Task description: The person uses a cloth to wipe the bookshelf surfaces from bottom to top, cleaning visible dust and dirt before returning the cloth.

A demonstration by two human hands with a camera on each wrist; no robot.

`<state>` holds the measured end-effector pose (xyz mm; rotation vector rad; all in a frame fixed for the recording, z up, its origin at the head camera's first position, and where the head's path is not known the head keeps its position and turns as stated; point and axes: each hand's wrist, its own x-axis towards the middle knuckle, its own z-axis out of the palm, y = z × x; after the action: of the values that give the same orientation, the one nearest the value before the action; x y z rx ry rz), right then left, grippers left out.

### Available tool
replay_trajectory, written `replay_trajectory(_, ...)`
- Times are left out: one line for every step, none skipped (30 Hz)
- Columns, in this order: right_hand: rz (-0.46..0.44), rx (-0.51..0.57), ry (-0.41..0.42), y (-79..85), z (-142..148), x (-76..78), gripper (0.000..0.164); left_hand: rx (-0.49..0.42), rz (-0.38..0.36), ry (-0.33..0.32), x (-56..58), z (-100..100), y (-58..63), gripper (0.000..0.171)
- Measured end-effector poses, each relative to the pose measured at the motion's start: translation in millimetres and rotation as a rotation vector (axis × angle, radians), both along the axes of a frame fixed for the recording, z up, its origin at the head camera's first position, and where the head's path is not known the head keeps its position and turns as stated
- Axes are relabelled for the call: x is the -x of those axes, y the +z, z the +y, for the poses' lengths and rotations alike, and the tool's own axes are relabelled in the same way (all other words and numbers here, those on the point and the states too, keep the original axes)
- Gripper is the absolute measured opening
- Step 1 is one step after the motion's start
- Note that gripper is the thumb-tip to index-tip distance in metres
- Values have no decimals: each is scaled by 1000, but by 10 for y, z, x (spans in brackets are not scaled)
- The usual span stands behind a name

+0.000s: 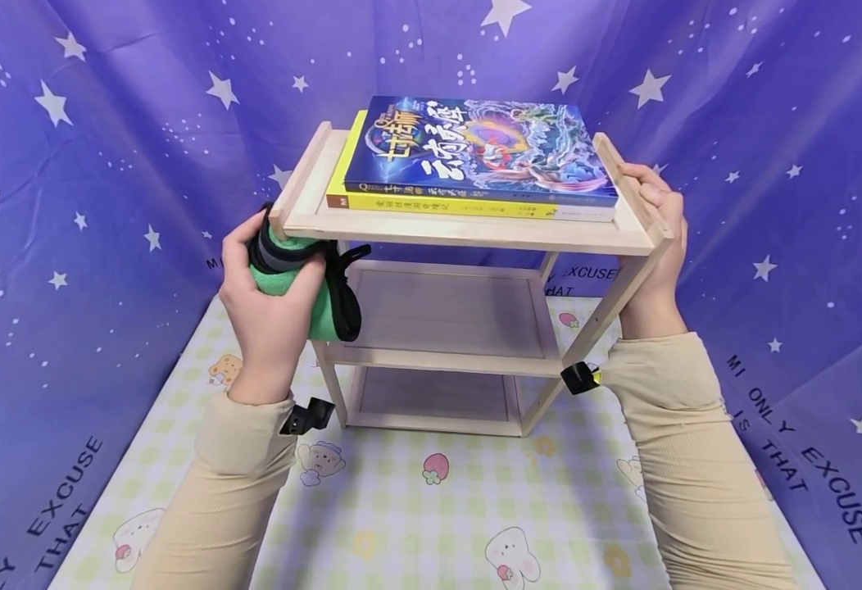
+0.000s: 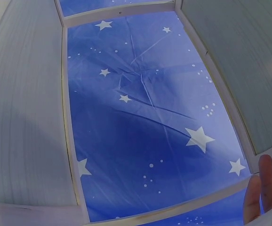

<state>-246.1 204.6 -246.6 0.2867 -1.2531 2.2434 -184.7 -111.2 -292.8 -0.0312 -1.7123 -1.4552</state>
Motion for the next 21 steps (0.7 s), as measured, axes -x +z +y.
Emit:
replay_trajectory(0, 0, 1, 1, 1, -1, 41, -2, -2, 1, 1, 2, -5, 52)
replay_trajectory(1, 1, 1, 1, 1, -2, 41, -4, -3, 3, 3, 4, -11, 52)
replay_trajectory(1, 4, 3, 1, 1, -3, 41, -6, -3, 5, 7, 6, -17, 51)
replay_trajectory(1, 8, 5, 1, 1, -3, 41, -1, -1, 9, 9, 6, -25, 51)
replay_trajectory(2, 12, 7, 1, 1, -4, 41, 5, 0, 13, 12, 5, -34, 52)
replay_trajectory(3, 15, 8, 1, 1, -5, 41, 15, 1, 19, 15, 3, -41, 52)
replay_trajectory(4, 17, 10, 1, 1, -5, 41, 17, 1, 24, 16, 3, -49, 52)
replay_trajectory(5, 18, 11, 0, 2, -6, 41, 25, 3, 28, 19, 1, -58, 53)
replay_trajectory(6, 18, 11, 0, 2, -7, 41, 33, 5, 31, 20, 0, -65, 54)
replay_trajectory(7, 16, 10, 0, 2, -8, 41, 37, 4, 34, 23, -2, -72, 54)
replay_trajectory(7, 15, 9, 0, 3, -9, 41, 40, 3, 34, 24, -2, -76, 54)
replay_trajectory(7, 14, 7, 0, 5, -8, 40, 41, 3, 36, 24, -2, -80, 54)
replay_trajectory(6, 11, 4, -1, 6, -8, 40, 40, 4, 33, 25, -2, -84, 54)
replay_trajectory(7, 12, 3, -2, 7, -7, 40, 39, 5, 32, 25, -3, -87, 54)
replay_trajectory(9, 12, 2, -4, 8, -5, 40, 39, 5, 32, 25, -3, -89, 54)
replay_trajectory(10, 14, 1, -5, 9, -3, 40, 39, 6, 33, 22, -2, -91, 54)
replay_trajectory(10, 14, -1, -6, 9, -2, 40, 43, 8, 33, 17, -2, -93, 55)
replay_trajectory(9, 13, -2, -7, 9, -2, 39, 41, 10, 33, 15, -2, -95, 55)
replay_trajectory(9, 12, -4, -8, 9, -3, 39, 39, 11, 33, 15, -1, -95, 55)
replay_trajectory(9, 14, -2, -8, 8, -3, 39, 38, 10, 34, 11, 0, -96, 55)
replay_trajectory(8, 16, -2, -7, 8, -4, 39, 38, 10, 35, 9, 1, -97, 55)
